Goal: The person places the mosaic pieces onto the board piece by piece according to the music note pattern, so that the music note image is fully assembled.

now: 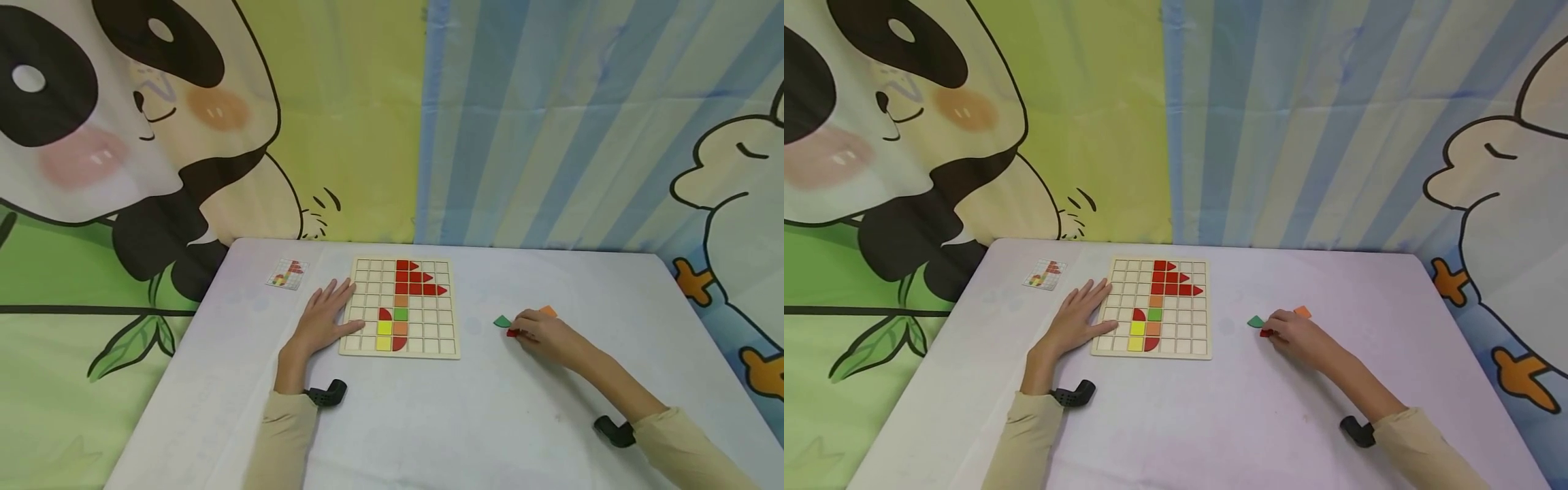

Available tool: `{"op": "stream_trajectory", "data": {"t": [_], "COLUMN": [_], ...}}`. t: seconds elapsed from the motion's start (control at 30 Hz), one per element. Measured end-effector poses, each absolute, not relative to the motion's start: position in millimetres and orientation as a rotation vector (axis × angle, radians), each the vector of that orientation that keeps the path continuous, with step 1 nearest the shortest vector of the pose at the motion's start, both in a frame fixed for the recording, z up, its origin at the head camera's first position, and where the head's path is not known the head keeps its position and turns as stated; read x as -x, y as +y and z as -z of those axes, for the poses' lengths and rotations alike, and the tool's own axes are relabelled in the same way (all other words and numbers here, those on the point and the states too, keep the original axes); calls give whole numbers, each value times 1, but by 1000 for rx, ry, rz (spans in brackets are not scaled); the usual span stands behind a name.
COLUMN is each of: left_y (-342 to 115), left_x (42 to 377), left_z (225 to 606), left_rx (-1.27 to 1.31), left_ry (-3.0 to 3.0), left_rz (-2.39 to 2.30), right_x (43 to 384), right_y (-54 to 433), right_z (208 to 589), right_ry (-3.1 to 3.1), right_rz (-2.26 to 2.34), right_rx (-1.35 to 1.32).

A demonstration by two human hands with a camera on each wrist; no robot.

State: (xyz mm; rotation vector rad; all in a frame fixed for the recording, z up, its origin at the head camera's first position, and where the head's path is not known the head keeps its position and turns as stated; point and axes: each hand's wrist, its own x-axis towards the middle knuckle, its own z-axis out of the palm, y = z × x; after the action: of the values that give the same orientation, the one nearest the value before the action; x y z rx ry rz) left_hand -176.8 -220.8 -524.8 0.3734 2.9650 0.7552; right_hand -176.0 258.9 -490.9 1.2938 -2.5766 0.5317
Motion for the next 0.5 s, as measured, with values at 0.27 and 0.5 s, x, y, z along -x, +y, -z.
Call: {"op": "stream_trajectory", "data": {"t": [0.27,0.5], "left_y": [-222,-222], "left_x": [176,177], "left_z": [525,524], "left_rx": [-368,-361], "left_ry": [2971,2954], "left_rz": [-733,-756], "right_x": [178,193], "right_y": [218,107], "right_z": [453,436], "right_ry": [-2546,-2495], "right_rz": [-569,-551], "right_rx": [-1293,-1518]}}
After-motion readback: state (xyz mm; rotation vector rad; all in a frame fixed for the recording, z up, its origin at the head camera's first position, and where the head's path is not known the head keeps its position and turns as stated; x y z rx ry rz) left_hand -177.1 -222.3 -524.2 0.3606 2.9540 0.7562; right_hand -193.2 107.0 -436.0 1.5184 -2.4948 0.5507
